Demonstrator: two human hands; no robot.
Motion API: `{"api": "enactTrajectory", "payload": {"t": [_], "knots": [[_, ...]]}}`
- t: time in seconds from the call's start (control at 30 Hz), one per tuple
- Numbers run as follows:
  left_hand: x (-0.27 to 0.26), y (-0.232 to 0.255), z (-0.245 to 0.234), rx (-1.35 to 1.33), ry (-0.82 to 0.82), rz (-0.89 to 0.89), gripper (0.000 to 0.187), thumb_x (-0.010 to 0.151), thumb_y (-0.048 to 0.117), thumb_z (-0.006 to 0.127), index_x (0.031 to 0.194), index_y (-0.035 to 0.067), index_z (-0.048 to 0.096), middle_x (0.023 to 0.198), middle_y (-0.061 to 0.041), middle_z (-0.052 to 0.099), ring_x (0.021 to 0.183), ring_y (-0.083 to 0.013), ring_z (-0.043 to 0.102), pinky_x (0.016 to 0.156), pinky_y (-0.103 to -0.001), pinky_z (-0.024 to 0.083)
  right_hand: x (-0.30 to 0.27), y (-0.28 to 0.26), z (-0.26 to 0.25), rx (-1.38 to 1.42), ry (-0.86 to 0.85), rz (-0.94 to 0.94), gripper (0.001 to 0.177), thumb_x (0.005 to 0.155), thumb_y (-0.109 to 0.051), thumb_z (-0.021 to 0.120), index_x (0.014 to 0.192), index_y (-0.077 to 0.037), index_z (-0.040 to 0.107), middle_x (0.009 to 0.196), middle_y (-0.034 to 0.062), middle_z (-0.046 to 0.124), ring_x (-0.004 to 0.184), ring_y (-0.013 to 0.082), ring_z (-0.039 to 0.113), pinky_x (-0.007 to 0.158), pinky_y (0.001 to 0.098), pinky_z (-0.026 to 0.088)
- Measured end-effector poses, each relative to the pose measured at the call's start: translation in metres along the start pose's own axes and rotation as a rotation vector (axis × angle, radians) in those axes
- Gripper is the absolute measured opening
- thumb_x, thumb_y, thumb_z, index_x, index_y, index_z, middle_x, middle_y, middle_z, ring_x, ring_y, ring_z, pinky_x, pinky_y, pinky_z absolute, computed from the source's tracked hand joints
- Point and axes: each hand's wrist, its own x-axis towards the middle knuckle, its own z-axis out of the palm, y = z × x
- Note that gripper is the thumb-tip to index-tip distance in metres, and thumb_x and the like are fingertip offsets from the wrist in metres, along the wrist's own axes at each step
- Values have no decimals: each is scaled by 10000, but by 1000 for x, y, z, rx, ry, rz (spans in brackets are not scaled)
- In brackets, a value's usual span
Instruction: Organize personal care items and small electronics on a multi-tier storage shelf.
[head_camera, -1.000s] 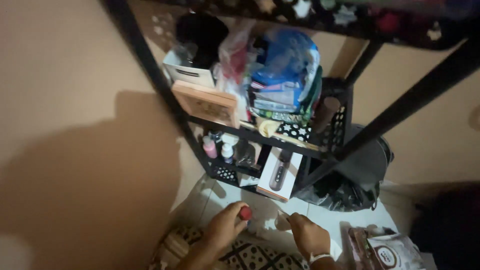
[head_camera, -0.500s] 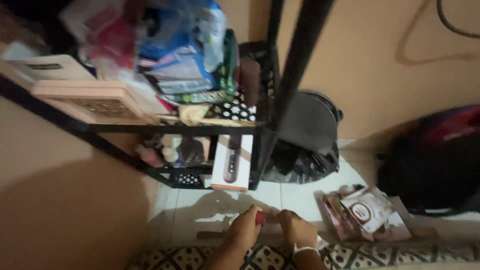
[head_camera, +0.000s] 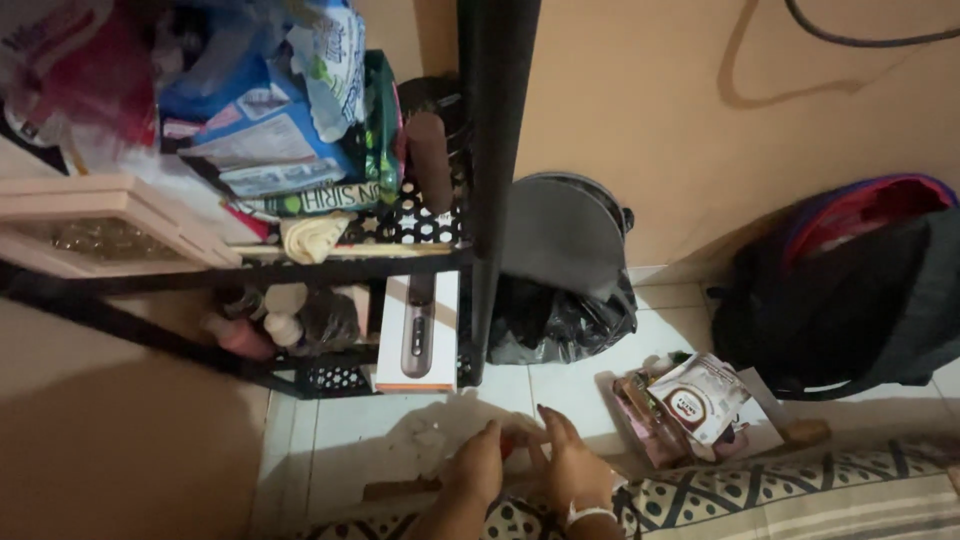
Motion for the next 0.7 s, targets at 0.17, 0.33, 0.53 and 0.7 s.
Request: {"api": "enactTrajectory", "payload": {"t": [0.17, 0.33, 0.53, 0.7], "knots": [[14, -9, 4, 17, -2, 13, 638, 1023, 490, 271, 1068, 90, 767, 1180, -139, 754, 1150, -321, 656, 1045, -417, 434, 0, 5, 14, -54, 2, -30, 552, 870, -459, 636, 1402, -332, 568, 1400, -67, 601, 902, 312, 757, 744, 453, 612], [41, -35, 19, -132, -16, 19, 548, 1030, 450, 324, 1066, 88, 733, 1109, -123, 744, 1075, -300, 669, 994, -399, 471, 4, 9, 22, -135, -88, -8, 568, 874, -458, 649, 1423, -350, 551, 1443, -91, 579, 870, 312, 753, 717, 462, 609], [-12, -2, -32, -235, -78, 91, 466, 1016, 413, 385, 1081, 69, 692, 1043, -105, 718, 997, -252, 657, 922, -391, 511, -2, 4, 24, -99, 74, -156, 499, 852, -389, 674, 1343, -310, 631, 1355, -57, 664, 824, 285, 771, 648, 431, 609], [-61, 37, -137, 130, -157, 498, 447, 996, 378, 602, 1336, 89, 597, 1282, -122, 614, 1180, -235, 576, 1003, -388, 450, 76, 24, 77, 248, 615, -999, 165, 1029, -295, 667, 1162, -199, 644, 1102, 28, 669, 1030, 288, 730, 883, 371, 627]]}}
